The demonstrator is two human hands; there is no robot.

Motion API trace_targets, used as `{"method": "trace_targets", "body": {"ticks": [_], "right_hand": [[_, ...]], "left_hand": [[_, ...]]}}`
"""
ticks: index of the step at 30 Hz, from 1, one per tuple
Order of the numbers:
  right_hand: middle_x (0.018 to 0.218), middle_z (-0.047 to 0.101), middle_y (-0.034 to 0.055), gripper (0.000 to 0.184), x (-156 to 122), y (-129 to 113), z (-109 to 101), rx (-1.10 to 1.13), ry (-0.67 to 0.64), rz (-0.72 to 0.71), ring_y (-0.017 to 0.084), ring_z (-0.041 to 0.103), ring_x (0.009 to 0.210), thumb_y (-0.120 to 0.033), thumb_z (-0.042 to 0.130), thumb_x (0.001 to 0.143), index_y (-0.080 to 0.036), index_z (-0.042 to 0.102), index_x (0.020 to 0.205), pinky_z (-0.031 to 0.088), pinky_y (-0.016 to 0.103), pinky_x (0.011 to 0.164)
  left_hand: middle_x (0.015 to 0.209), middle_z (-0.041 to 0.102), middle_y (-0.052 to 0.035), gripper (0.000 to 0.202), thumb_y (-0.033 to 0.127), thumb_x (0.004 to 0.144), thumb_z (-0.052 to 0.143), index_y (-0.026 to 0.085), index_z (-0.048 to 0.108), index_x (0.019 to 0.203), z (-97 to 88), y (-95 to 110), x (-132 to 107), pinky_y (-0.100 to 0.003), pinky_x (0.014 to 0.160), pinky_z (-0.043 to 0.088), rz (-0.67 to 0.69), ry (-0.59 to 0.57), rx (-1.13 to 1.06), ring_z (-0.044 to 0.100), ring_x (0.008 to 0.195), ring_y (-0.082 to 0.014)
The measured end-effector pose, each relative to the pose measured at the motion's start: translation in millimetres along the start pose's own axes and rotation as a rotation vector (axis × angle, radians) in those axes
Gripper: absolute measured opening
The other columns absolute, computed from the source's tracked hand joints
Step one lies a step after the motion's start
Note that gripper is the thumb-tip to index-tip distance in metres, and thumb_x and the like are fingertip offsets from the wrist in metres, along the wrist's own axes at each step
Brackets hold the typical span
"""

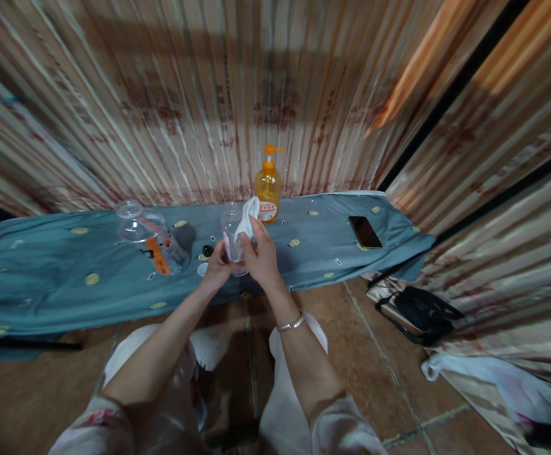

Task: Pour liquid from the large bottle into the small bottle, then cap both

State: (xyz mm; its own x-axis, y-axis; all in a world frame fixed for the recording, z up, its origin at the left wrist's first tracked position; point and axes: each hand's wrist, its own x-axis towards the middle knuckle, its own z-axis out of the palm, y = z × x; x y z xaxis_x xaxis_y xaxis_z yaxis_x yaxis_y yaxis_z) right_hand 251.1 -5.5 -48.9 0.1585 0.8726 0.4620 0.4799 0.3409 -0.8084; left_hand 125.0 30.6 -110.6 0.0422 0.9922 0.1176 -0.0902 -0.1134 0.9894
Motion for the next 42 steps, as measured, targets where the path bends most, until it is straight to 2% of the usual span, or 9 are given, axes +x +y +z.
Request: {"method": "trace_targets", "body": {"ticks": [4,8,17,22,26,30,35,39,42], "right_hand": [[0.155,0.035,0.0161,0.049,-9.9,-16.3,-1.2,-0.302,0.004,-0.242,0.024,0.025,0.148,-0.028,0.035,0.097,-0.013,0.044,0.142,0.027,0.046,0.118],[0.156,0.034,0.0161,0.047,-10.0,-21.3,7.8,-0.525,-0.066,-0.35,0.024,0.014,0.151,-0.016,0.033,0.096,-0.013,0.042,0.143,0.026,0.048,0.118],[0.132,0.06,0.02,0.027,42.0,-67.6,10.2,-0.805,-0.337,-0.453,0.03,0.047,0.13,-0.011,0.043,0.094,-0.008,0.066,0.107,0.038,0.045,0.105],[0.09,0.073,0.0157,0.016,86.2,-74.4,-5.3,-0.814,-0.593,-0.233,0.029,0.066,0.092,-0.011,0.056,0.083,-0.009,0.072,0.084,0.046,0.04,0.085],[0.052,0.061,-0.0014,0.011,115.4,-53.1,-22.5,-0.336,-0.74,0.098,0.015,0.06,0.06,-0.012,0.069,0.071,-0.015,0.069,0.061,0.043,0.025,0.064],[0.055,0.064,-0.0024,0.014,107.5,-27.5,-34.2,0.26,-0.564,0.414,0.01,0.055,0.049,-0.027,0.071,0.073,-0.015,0.069,0.067,0.041,0.021,0.052],[0.076,0.074,0.0037,0.032,66.4,-9.2,-29.6,0.583,-0.244,0.479,0.017,0.069,0.075,-0.046,0.066,0.078,-0.016,0.069,0.088,0.054,0.026,0.067],[0.105,0.073,0.008,0.045,29.0,-9.7,-11.7,0.414,-0.036,0.308,0.022,0.067,0.104,-0.05,0.049,0.088,-0.017,0.064,0.115,0.054,0.035,0.088],[0.141,0.054,0.0141,0.049,3.5,-15.6,3.1,0.006,0.088,0.022,0.024,0.043,0.137,-0.04,0.042,0.094,-0.015,0.051,0.135,0.04,0.043,0.11]], "left_hand": [[0.098,0.068,-0.0061,0.075,0.032,0.048,0.081,0.017,0.054,0.116,-2.3,-2.0,-3.0,-0.036,0.082,0.052,0.04,-0.05,0.068,0.065,0.089,-0.0223],[0.102,0.068,-0.0073,0.069,0.031,0.049,0.079,0.017,0.055,0.112,-6.1,0.4,-1.9,-0.037,0.086,0.051,0.083,-0.037,0.087,0.065,0.093,-0.0227],[0.109,0.066,-0.0063,0.075,0.024,0.045,0.082,0.018,0.057,0.116,-17.7,2.2,6.3,-0.045,0.098,0.045,0.147,-0.018,0.271,0.06,0.103,-0.0262],[0.122,0.063,-0.0093,0.075,0.017,0.049,0.081,0.021,0.058,0.12,-25.3,1.2,4.4,-0.049,0.106,0.039,0.276,-0.005,0.467,0.055,0.118,-0.031],[0.127,0.06,-0.0106,0.075,0.015,0.05,0.081,0.022,0.057,0.122,-27.4,4.2,2.2,-0.052,0.108,0.038,0.313,-0.016,0.525,0.053,0.122,-0.033],[0.128,0.06,-0.011,0.077,0.017,0.051,0.082,0.021,0.056,0.123,-25.6,8.1,1.8,-0.052,0.106,0.039,0.299,-0.022,0.518,0.053,0.122,-0.0329],[0.123,0.061,-0.0116,0.08,0.025,0.051,0.083,0.017,0.053,0.124,-19.2,11.4,1.8,-0.049,0.103,0.042,0.235,0.002,0.434,0.058,0.115,-0.0308],[0.114,0.065,-0.0083,0.076,0.028,0.048,0.084,0.019,0.055,0.118,-12.0,11.8,3.0,-0.045,0.097,0.046,0.216,0.007,0.332,0.061,0.105,-0.028],[0.109,0.065,-0.0078,0.073,0.026,0.049,0.083,0.018,0.055,0.116,-6.6,11.3,3.5,-0.041,0.091,0.049,0.202,0.009,0.303,0.063,0.098,-0.0258]]}}
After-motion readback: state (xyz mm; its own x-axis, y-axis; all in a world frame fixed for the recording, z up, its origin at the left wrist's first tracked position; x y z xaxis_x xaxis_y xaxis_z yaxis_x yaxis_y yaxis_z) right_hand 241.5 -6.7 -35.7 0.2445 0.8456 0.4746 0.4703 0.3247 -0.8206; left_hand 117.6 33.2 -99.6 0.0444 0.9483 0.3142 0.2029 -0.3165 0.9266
